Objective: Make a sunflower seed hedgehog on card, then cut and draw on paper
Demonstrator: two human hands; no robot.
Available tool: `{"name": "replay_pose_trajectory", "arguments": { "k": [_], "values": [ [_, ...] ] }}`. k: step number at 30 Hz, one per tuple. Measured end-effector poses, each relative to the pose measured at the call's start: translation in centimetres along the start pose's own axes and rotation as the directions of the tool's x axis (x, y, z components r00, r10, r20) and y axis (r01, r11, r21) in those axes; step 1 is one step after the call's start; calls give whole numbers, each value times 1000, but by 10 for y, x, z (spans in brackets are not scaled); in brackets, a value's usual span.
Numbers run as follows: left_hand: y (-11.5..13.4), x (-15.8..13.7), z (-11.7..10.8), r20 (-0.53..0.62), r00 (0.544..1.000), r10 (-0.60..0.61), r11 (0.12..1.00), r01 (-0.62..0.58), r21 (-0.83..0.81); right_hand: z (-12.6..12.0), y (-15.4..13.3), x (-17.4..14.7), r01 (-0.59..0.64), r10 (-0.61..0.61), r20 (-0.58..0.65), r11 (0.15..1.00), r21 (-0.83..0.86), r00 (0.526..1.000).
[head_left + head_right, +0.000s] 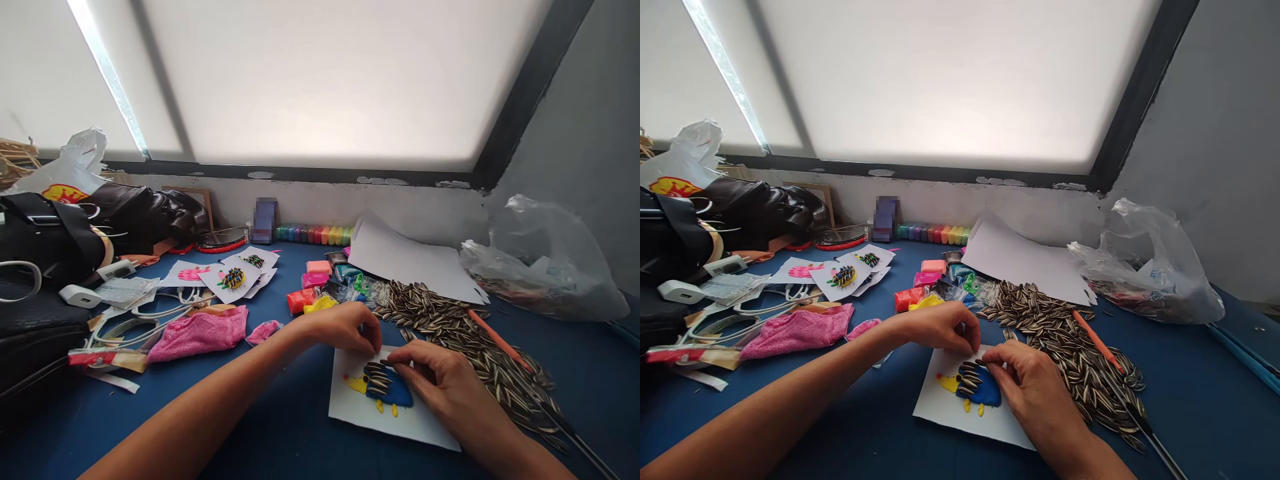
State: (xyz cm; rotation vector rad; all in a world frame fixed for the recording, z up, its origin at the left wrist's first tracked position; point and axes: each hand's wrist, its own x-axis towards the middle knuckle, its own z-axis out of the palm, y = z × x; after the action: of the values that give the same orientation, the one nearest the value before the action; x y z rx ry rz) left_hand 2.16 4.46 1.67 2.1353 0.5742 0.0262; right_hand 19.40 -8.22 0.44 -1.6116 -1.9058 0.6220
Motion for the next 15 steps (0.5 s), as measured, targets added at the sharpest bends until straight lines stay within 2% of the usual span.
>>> {"name": "replay_pose_trajectory", "arguments": {
  "k": [4,15],
  "values": [
    [1,0,0,14,1000,2,1000,-2,16,1,-1,1,58,-58,-9,998,-17,998],
    [3,-1,-3,49,998,-35,998,32,62,3,0,1,62,-62,4,995,-74,998]
  ]
}}
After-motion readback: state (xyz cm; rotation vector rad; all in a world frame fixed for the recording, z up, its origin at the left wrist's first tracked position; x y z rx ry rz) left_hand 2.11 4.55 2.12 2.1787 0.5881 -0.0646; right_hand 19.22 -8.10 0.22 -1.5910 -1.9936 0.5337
